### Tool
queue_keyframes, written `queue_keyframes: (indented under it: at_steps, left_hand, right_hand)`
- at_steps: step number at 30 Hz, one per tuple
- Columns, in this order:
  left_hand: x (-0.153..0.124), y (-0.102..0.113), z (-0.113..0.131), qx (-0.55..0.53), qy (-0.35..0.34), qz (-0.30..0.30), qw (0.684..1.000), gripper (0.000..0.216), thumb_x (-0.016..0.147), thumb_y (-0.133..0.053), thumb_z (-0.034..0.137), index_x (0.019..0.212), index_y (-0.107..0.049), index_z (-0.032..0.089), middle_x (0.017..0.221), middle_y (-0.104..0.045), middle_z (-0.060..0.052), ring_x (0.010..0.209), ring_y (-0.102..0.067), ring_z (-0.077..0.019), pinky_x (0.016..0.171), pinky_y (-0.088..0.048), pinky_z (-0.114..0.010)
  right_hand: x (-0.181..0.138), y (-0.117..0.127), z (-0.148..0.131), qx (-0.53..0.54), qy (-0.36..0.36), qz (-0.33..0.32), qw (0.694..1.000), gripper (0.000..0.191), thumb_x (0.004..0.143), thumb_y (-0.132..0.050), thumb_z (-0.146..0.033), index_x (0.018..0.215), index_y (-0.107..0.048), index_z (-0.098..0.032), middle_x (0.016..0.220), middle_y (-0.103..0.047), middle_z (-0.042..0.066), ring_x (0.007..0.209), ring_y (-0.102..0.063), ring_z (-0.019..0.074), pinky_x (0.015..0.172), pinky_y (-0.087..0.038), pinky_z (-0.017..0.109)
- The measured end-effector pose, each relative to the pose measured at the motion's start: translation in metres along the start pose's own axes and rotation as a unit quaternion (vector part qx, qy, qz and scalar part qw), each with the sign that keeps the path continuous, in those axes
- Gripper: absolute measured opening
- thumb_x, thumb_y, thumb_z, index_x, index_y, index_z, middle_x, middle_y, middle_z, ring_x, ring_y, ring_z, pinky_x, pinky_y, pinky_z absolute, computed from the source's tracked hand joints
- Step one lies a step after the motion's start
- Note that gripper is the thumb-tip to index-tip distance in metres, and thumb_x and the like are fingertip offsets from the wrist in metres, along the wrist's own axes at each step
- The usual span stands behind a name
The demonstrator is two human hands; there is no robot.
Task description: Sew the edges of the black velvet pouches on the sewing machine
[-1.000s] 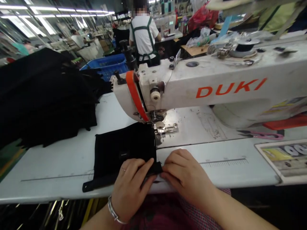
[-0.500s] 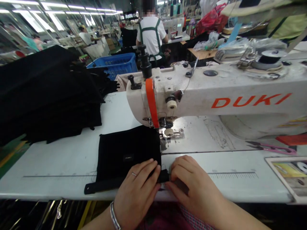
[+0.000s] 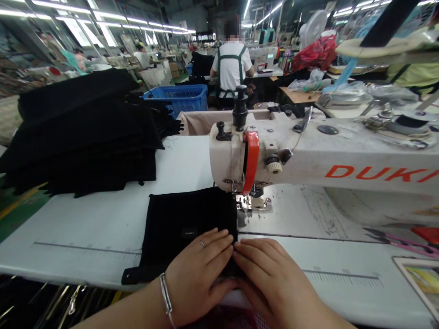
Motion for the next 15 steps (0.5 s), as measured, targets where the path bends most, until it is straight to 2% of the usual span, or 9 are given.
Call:
queue_keyframes:
  at_steps: [5, 11, 15]
  left_hand:
    - [0.004, -0.006, -0.010, -0.014, -0.017, -0.018, 1.000, 0.036, 0.091, -0.060, 0.026, 0.122, -0.058, 0.008, 0.126, -0.063, -0.013, 0.126, -0.052, -0.0268, 0.111, -0.042, -0.047]
    - [0.019, -0.007, -0.030, -0.016, -0.031, -0.026, 0.999, 0.036, 0.091, -0.058, 0.025, 0.123, -0.058, 0.010, 0.127, -0.062, -0.013, 0.125, -0.053, -0.0250, 0.112, -0.040, -0.046]
    - [0.029, -0.006, -0.041, -0.022, -0.044, 0.002, 0.999, 0.034, 0.091, -0.058, 0.029, 0.120, -0.058, 0.012, 0.125, -0.063, -0.012, 0.123, -0.055, -0.0232, 0.112, -0.041, -0.043]
  right_hand:
    - [0.008, 0.006, 0.006, 0.019, -0.020, 0.007, 1.000, 0.036, 0.092, -0.056, -0.017, 0.129, -0.056, -0.017, 0.121, -0.064, 0.007, 0.107, -0.056, 0.0239, 0.094, -0.049, 0.043]
    - [0.021, 0.008, 0.021, 0.015, -0.040, -0.034, 0.998, 0.039, 0.090, -0.056, -0.016, 0.129, -0.056, -0.019, 0.123, -0.062, 0.007, 0.108, -0.054, 0.0260, 0.094, -0.047, 0.046]
    - [0.031, 0.009, 0.032, -0.004, -0.047, -0.053, 0.997, 0.037, 0.089, -0.058, -0.017, 0.126, -0.058, -0.018, 0.121, -0.062, 0.007, 0.107, -0.054, 0.0263, 0.096, -0.046, 0.047]
Point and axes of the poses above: each hand's wrist, its own x-axis towards the middle knuckle, its own y-axis out of the back of the hand, z = x × y, the point moved 8 cm from there along x, towards the middle knuckle
